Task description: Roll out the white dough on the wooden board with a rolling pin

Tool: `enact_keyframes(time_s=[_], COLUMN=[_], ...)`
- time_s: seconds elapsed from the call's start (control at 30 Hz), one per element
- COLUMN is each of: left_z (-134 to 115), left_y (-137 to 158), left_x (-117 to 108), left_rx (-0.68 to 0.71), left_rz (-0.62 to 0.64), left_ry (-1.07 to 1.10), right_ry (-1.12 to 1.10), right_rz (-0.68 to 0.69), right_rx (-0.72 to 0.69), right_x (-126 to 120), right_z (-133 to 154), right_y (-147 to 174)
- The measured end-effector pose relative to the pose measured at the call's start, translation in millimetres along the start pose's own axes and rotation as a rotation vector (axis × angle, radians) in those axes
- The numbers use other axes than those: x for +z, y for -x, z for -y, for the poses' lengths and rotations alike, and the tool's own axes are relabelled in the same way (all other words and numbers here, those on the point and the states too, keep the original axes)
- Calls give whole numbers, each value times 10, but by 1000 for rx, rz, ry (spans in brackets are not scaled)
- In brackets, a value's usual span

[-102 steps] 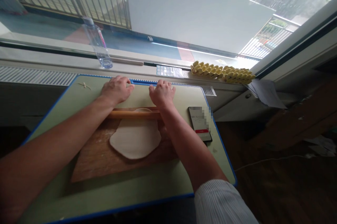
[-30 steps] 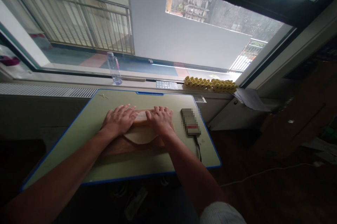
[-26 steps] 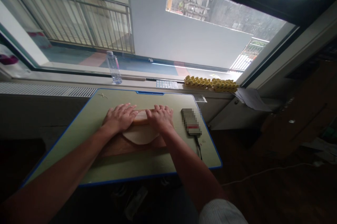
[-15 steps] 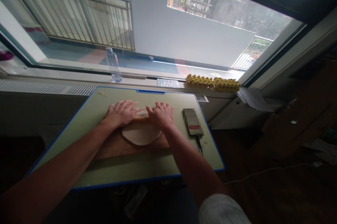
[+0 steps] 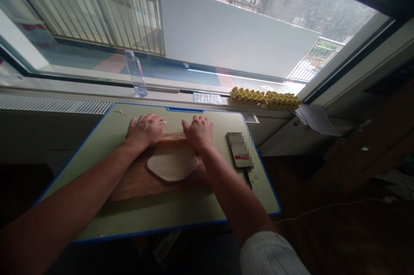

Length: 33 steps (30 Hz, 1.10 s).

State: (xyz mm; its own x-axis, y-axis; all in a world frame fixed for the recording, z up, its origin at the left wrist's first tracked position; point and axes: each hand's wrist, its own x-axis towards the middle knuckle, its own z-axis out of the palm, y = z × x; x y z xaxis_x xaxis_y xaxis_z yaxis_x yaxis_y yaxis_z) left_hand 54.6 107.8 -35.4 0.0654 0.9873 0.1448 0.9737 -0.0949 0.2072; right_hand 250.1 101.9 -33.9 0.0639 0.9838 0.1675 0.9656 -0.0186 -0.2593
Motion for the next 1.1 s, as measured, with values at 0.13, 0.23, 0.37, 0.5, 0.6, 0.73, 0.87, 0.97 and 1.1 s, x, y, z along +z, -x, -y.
enact_keyframes(time_s=[0.13, 0.23, 0.37, 0.5, 0.6, 0.73, 0.87, 0.97, 1.1], left_z=[-4, -3, -4, -7, -7, -10, -14, -13, -15], left_y=[-85, -156, -232, -289, -321, -351, -370, -372, -350], left_x=[-2, 4, 17, 26, 31, 34, 34, 34, 27], left_rx=[-14, -29, -38, -36, -34, -31, -44, -45, -34], left_rz=[23, 27, 20, 7, -10, -34, -35, -34, -39], left_ry=[-19, -28, -46, -70, -86, -77, -62, -52, -49], right_ry=[16, 30, 49, 60, 62, 60, 37, 23, 24], right_rz=[-4, 6, -3, -4, 4, 16, 33, 38, 44], right_rx=[10, 20, 15, 9, 11, 17, 34, 45, 50], right_x=[36, 50, 55, 55, 57, 56, 62, 69, 74], right_z=[-3, 5, 19, 27, 27, 25, 21, 18, 14], right_y=[-106, -190, -285, -350, -385, -426, -472, -492, -475])
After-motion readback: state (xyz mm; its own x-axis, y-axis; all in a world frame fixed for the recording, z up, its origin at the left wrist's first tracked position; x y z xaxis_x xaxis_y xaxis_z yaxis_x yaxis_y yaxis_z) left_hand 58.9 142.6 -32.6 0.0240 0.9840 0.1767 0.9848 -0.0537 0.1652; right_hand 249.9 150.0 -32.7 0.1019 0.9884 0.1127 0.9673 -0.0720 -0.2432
